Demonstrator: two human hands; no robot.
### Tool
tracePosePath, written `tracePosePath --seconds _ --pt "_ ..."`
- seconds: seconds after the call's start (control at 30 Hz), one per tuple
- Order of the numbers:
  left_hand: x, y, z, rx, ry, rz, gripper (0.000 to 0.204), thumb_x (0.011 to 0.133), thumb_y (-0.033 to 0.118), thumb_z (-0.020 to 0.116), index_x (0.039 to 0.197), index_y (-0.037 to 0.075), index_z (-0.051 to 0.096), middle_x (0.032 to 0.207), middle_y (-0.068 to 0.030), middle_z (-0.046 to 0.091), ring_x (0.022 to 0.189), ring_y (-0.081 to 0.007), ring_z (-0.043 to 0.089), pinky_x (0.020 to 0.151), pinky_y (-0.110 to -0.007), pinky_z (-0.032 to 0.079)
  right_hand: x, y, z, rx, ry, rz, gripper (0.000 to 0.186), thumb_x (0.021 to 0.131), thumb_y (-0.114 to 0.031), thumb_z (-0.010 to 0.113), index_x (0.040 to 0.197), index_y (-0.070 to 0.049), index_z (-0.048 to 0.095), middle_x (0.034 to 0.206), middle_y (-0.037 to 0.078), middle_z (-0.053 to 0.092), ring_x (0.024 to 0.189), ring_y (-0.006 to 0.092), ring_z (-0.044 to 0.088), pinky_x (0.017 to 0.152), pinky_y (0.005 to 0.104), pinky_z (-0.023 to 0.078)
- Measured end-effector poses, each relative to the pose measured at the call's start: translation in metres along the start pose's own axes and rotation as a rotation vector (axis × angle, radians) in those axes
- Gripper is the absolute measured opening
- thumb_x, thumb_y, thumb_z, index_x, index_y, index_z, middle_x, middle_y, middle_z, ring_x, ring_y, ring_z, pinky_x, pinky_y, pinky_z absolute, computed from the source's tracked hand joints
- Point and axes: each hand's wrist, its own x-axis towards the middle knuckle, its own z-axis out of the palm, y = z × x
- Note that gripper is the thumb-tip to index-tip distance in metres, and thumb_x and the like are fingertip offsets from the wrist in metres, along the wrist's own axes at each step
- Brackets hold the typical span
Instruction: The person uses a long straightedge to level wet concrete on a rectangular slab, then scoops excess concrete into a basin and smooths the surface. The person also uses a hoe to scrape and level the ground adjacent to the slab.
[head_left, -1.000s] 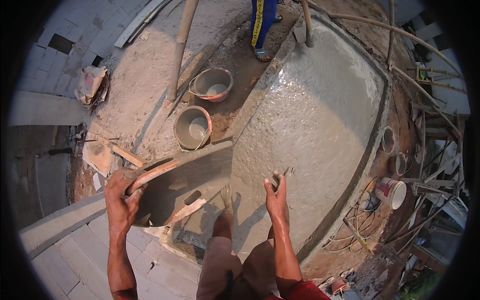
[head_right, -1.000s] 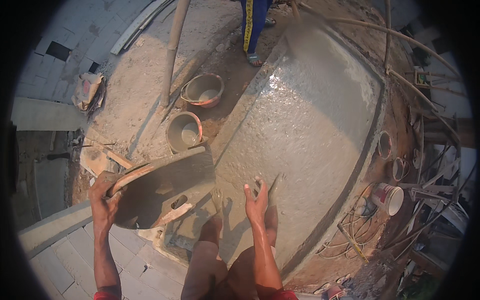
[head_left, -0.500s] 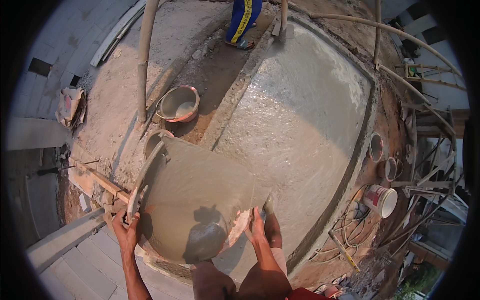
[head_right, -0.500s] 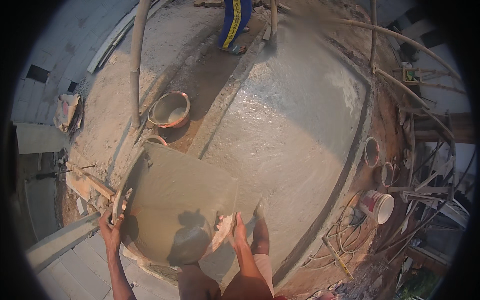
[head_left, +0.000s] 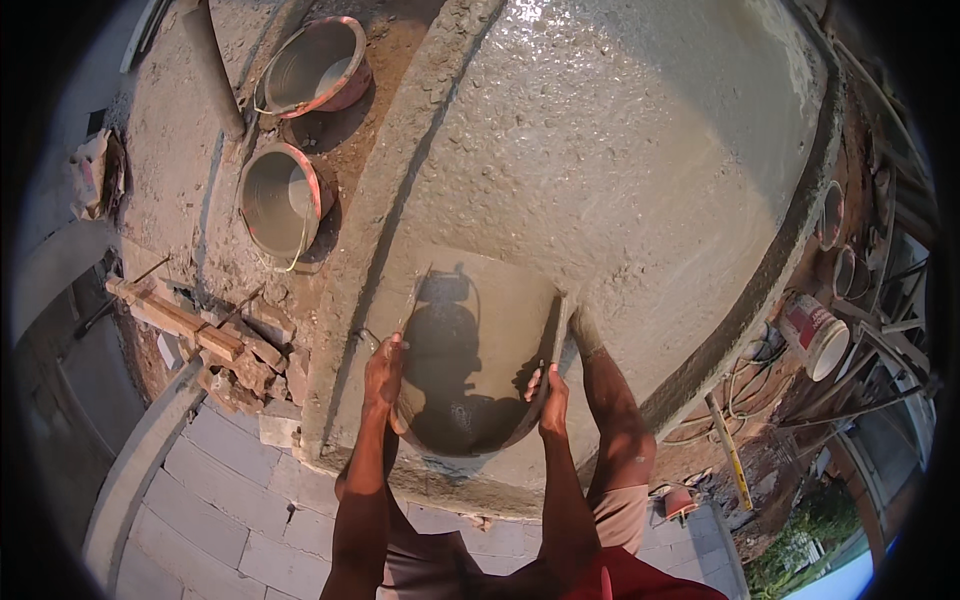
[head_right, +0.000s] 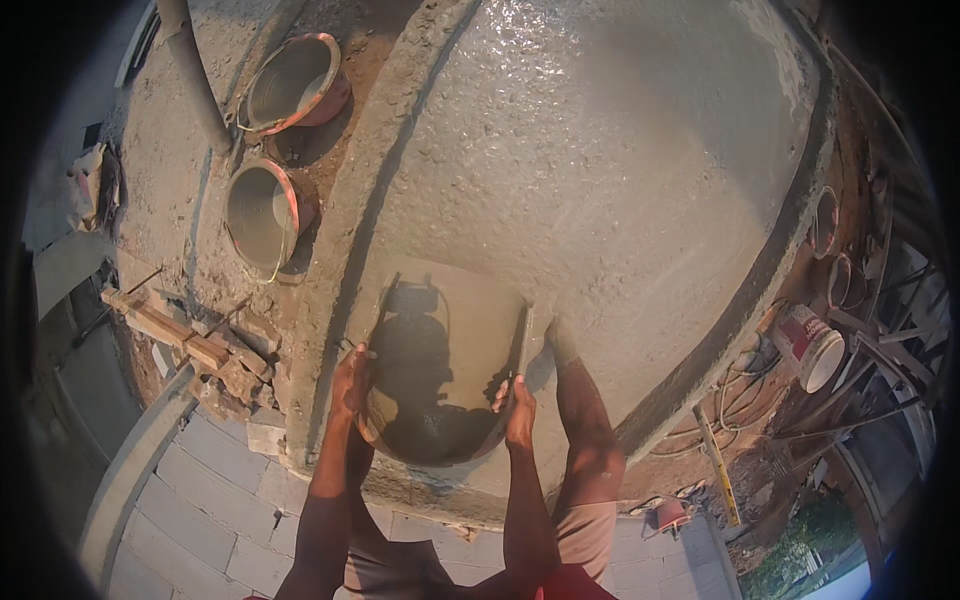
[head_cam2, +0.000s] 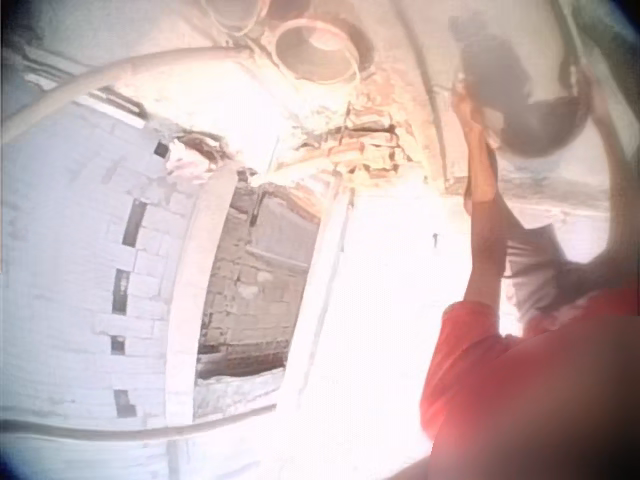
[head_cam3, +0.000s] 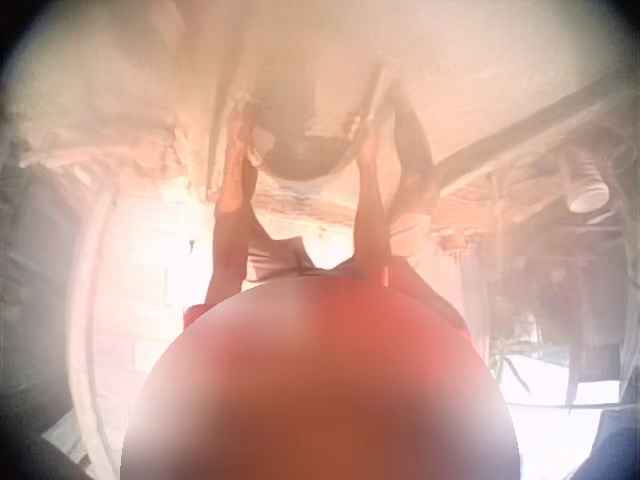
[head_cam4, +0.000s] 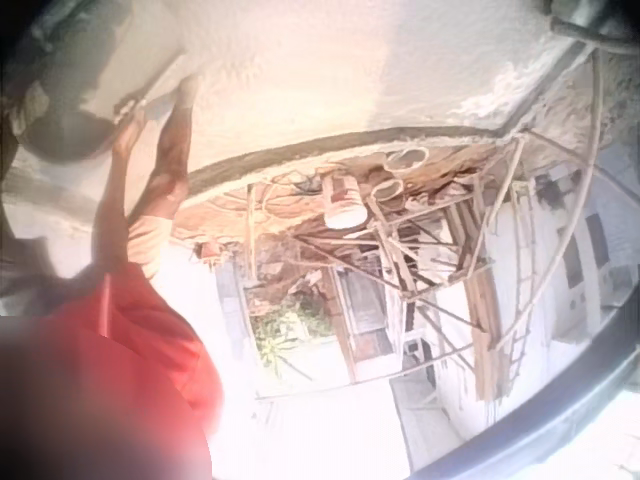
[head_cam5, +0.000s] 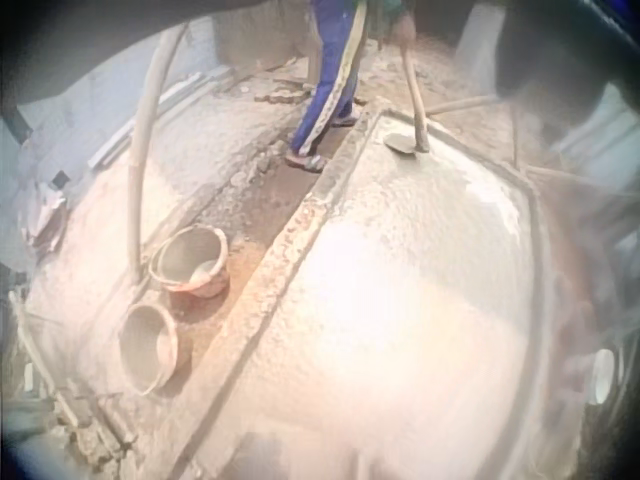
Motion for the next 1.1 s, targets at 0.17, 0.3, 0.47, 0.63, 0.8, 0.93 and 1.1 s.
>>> tracePosePath --seconds 0.17,0.3,0.47,0.63,0.8,0.93,1.1 --pt "-0.041 -0.148 0.080 0.240 -0.036 -0.285 0.057 0.099 0.052 0.043 0.099 0.000 0.066 0.089 -0.0223 0.068 0.088 -0.0411 0.064 0.079 -0.049 0.047 -0.033 0.173 -0.070 -0.090 0.381 0.381 0.045 0.097 -0.056 0.050 0.074 -0.018 0.051 0.057 -0.006 0.040 0.046 0.0079 0.036 0.044 0.0252 0.029" --pt "-0.059 -0.233 0.089 0.321 -0.049 -0.369 0.056 0.100 0.050 0.045 0.095 -0.001 0.067 0.087 -0.0239 0.067 0.084 -0.0405 0.065 0.077 -0.047 0.048 -0.067 0.253 -0.113 -0.222 0.416 0.539 0.051 0.097 -0.063 0.046 0.072 -0.018 0.049 0.054 -0.007 0.035 0.044 0.0072 0.033 0.042 0.0237 0.026" --pt "0.006 -0.207 0.095 0.116 0.126 -0.440 0.064 0.100 0.055 0.046 0.099 -0.005 0.068 0.081 -0.0192 0.066 0.075 -0.0295 0.063 0.073 -0.042 0.048 0.034 0.249 -0.085 0.032 0.362 0.549 0.049 0.098 -0.059 0.048 0.073 -0.017 0.050 0.052 -0.007 0.035 0.041 0.0065 0.032 0.039 0.0228 0.026" --pt "0.137 -0.082 0.077 0.122 0.107 -0.135 0.072 0.097 0.063 0.046 0.096 -0.006 0.067 0.078 -0.0178 0.065 0.075 -0.0274 0.061 0.073 -0.042 0.047 0.151 0.149 -0.009 0.184 0.339 0.340 0.054 0.096 -0.065 0.044 0.072 -0.018 0.051 0.052 -0.005 0.036 0.044 0.0110 0.033 0.045 0.0273 0.024" --pt "0.190 -0.017 0.076 -0.018 0.106 0.077 0.065 0.099 0.058 0.047 0.096 -0.004 0.067 0.068 -0.0091 0.055 0.065 -0.0182 0.049 0.063 -0.037 0.042 0.193 0.071 0.055 0.209 0.464 0.078 0.053 0.096 -0.063 0.048 0.074 -0.014 0.052 0.055 -0.004 0.038 0.047 0.0112 0.031 0.048 0.0275 0.023" --pt "0.177 -0.008 0.091 -0.165 0.089 0.073 0.056 0.100 0.051 0.050 0.099 -0.002 0.068 0.066 -0.0048 0.046 0.064 -0.0129 0.044 0.059 -0.032 0.038 0.175 0.032 0.063 0.130 0.363 -0.219 0.046 0.100 -0.051 0.049 0.081 -0.011 0.057 0.062 -0.002 0.046 0.051 0.0094 0.039 0.047 0.0252 0.026" --pt "0.143 -0.013 0.103 -0.345 0.178 0.242 0.050 0.100 0.046 0.054 0.093 -0.003 0.065 0.064 -0.0074 0.048 0.062 -0.0151 0.044 0.058 -0.034 0.039 0.136 0.005 0.054 -0.149 0.219 -0.372 0.039 0.099 -0.045 0.052 0.096 -0.007 0.059 0.077 -0.001 0.053 0.057 0.0079 0.046 0.047 0.0237 0.030"
